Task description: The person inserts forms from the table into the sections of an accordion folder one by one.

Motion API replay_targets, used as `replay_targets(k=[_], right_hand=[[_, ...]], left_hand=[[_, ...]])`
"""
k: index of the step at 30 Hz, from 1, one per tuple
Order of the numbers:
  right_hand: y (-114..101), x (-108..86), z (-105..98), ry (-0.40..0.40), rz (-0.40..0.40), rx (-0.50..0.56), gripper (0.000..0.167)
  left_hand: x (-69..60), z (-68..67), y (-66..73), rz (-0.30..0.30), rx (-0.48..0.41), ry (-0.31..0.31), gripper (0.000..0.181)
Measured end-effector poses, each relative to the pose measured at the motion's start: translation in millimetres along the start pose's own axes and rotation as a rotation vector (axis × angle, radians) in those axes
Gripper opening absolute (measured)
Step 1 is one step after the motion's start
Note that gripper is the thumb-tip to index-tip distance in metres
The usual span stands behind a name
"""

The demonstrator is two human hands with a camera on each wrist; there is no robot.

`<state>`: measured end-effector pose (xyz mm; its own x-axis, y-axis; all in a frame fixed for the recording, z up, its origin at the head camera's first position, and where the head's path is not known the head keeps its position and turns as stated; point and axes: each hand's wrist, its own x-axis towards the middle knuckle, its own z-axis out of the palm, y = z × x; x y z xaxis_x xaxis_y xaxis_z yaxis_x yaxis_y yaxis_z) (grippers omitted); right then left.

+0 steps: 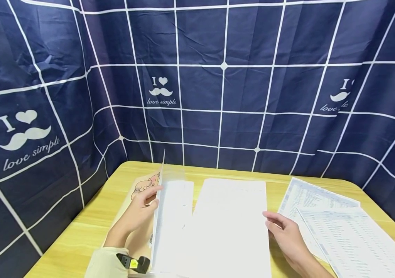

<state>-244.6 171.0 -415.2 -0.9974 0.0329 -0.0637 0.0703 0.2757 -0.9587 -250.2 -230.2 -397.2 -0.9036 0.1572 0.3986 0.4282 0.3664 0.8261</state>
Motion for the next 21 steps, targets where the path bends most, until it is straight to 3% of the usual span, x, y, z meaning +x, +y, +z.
replay_targets(k=[21], right_hand=[[-5.2, 11.9, 16.4, -0.070, -0.031, -0.002, 0.040]], left_hand=[[0.7, -0.5, 0.2, -0.008, 0.006, -0.003, 0.040]])
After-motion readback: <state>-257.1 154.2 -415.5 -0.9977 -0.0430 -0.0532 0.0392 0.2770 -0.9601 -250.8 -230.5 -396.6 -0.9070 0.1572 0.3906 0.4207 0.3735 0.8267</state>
